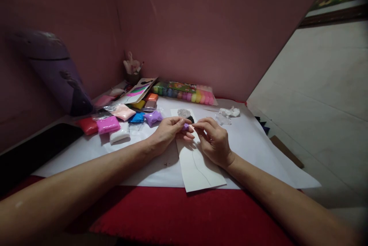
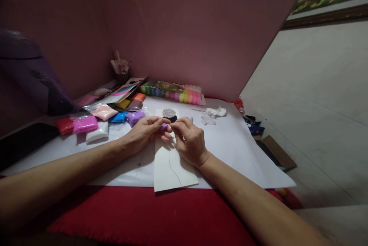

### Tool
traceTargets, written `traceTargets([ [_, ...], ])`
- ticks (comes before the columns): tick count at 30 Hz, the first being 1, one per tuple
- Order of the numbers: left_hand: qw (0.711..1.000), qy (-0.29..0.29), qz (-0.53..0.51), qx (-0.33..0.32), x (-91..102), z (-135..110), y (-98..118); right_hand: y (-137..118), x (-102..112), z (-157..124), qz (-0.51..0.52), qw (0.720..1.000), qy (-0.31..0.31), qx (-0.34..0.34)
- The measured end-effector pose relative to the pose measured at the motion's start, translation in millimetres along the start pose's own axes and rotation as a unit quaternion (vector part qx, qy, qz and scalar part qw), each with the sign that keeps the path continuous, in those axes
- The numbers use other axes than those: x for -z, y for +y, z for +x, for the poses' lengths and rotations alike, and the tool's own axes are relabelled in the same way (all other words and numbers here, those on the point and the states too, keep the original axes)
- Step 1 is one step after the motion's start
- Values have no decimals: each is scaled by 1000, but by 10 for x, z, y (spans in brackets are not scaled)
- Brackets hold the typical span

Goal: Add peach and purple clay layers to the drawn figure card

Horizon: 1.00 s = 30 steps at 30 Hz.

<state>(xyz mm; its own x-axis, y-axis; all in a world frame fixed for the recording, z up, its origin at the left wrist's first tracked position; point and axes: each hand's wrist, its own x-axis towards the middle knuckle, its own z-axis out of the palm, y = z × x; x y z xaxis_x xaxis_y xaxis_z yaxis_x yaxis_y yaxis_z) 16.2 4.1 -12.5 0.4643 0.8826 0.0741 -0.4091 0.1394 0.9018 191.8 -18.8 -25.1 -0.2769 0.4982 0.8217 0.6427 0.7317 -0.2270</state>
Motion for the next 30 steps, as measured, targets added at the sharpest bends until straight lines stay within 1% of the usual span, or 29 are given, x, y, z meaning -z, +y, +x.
traceTargets([
  [8,1000,4,-17,7,-1,12,-13,6,5,-1,3,1000,-4,2],
  [11,1000,-1,6,13,1,6,-4,4,4,-2,4,1000,-1,3],
  [18,998,0,67,-3,22,1,12,-6,11,11,-2,1000,4,11],
  [25,999,-6,54,-3,8,2,5,0,9,4,-5,1000,4,7],
  [27,997,2,73,-5,18,5,1,0,6,5,-5,1000,4,5],
  [30,992,9,121,-25,36,9,-5,-1,2,11,-3,1000,3,7],
])
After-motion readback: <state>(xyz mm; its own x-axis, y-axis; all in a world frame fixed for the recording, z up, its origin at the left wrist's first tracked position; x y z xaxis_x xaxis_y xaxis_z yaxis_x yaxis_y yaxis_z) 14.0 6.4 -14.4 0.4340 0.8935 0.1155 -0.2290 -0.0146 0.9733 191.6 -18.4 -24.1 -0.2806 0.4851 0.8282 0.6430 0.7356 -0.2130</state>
